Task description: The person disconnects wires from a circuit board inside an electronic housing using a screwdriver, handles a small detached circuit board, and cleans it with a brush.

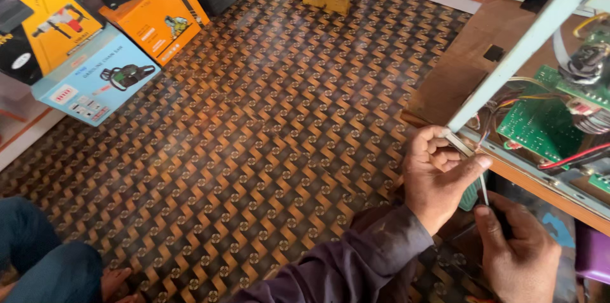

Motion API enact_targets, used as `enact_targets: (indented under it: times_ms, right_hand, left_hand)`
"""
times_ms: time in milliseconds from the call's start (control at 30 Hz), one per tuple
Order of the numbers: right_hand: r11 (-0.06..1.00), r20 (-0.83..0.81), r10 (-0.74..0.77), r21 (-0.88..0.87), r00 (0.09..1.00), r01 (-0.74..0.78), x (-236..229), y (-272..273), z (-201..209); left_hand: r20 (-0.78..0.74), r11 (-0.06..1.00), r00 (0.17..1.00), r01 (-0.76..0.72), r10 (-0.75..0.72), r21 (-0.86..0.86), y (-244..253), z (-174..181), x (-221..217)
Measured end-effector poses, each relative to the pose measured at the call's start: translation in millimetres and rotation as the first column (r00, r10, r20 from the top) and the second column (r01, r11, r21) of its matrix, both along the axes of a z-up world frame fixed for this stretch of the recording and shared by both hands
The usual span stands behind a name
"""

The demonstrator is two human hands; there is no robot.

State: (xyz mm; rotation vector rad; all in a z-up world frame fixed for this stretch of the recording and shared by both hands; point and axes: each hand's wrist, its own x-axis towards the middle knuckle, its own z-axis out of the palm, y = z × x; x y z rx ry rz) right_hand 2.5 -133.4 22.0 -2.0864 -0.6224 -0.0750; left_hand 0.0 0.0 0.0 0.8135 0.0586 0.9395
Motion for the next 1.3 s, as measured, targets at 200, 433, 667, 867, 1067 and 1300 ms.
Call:
enact_targets:
  times_ms: [200, 433, 667, 867, 1067, 1300]
  right_hand:
    - [0.997, -0.109, -0.073, -0.038, 0.991, 0.07, -5.8, 3.3, 16.2]
    - [0.995, -0.036, 0.07, 0.073, 0.997, -0.067, 0.3, 5.8, 41.0]
    - [0.99, -0.008, 0.117, 0.084, 0.993, -0.116, 13.8, 2.5, 53.4]
    - [0.981, 0.031, 0.181, 0.065, 0.983, -0.183, 19.0, 0.7, 49.1]
    - [0.978, 0.002, 0.204, 0.048, 0.979, -0.203, 25.2, 1.5, 53.8]
    - [0.983, -0.039, 0.177, -0.04, 0.983, -0.179, 27.6, 2.9, 62.3]
  left_hand:
    - [0.082, 1.0, 0.997, 0.005, -0.006, 0.005, 6.7, 1.5, 0.6]
    - [-0.073, 0.988, 0.989, 0.124, -0.131, -0.093, 17.7, 15.8, -16.4]
    - [-0.068, 0.989, 0.986, 0.147, -0.149, -0.033, 10.9, 21.3, -14.1]
    - [-0.033, 0.995, 0.995, 0.097, -0.096, 0.02, 7.5, 17.5, -8.6]
    - [-0.066, 0.988, 0.991, 0.121, -0.115, 0.097, 9.4, 18.7, -12.9]
    - [-0.062, 0.987, 0.99, 0.134, -0.129, 0.087, 11.0, 16.5, -11.8]
